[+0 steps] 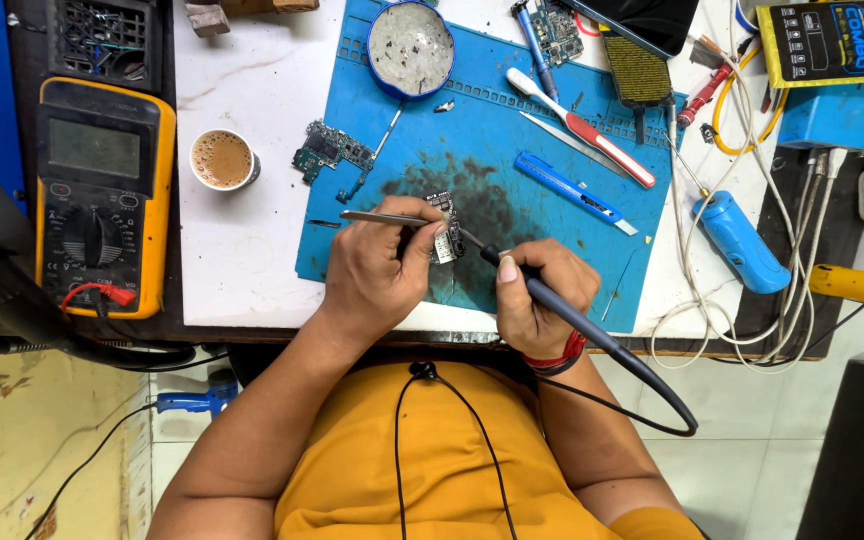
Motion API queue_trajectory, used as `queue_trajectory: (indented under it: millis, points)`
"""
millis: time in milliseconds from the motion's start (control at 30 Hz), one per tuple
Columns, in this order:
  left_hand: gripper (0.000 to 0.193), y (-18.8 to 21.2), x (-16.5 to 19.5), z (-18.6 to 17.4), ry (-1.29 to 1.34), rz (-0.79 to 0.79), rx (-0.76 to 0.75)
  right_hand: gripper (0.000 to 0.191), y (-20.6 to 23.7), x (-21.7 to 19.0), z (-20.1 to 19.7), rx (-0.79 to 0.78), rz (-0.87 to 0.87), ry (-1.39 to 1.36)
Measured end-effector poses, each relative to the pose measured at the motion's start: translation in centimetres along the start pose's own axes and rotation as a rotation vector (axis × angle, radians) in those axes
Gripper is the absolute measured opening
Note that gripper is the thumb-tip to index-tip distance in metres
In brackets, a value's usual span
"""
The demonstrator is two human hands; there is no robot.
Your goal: The person solders components on a phone motherboard, holding the board with tweezers while applying a soldering iron to its contacts. They then reposition the board, wipe it, and use a hot air gun on the board while steadying it with tweezers.
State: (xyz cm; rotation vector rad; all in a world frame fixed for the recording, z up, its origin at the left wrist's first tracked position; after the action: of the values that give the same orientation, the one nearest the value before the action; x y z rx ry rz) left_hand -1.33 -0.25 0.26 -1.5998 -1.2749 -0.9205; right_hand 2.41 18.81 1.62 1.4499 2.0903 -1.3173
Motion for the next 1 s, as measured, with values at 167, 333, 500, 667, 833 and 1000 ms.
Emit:
queue_trajectory:
  millis: [167,333,500,667,833,1000]
  points:
    - [0.008,-0.09,0.32,-0.13,-0.006,0.042,-0.003,0.015,0.08,0.04,-0.1,0.011,0.014,0.01]
    - [0.008,-0.17,0.51,-0.09,-0.029,0.01,-0.017,0.015,0.03,-0.02,-0.09,0.014,0.017,0.005]
    - [0.008,-0.21,0.66,-0.02,-0.043,0.045,-0.007,0.013,-0.07,-0.08,-0.07,-0.002,0.02,0.004]
    - [0.006,-0.2,0.61,-0.07,-0.04,0.033,-0.017,0.013,-0.11,-0.08,-0.06,0.007,0.013,-0.001]
    - [0.006,-0.2,0.48,-0.07,-0.021,0.046,-0.02,0.014,-0.11,-0.1,-0.11,-0.008,0.023,0.008]
    - [0.007,-0.09,0.36,-0.01,-0.027,0.062,-0.007,0.015,-0.13,-0.14,-0.02,-0.014,0.033,0.006]
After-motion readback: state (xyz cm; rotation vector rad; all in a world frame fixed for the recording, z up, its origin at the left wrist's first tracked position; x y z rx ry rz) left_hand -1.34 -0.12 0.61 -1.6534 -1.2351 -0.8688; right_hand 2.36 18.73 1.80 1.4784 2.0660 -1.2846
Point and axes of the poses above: each hand's wrist, its own y-axis away from the middle knuckle, its own z-axis out of the palm, x = y × z, the point moved 1 cm from there along -y, towards the middle knuckle, and after that the axes turned 7 degrees about -z, right-handed, at the moved point
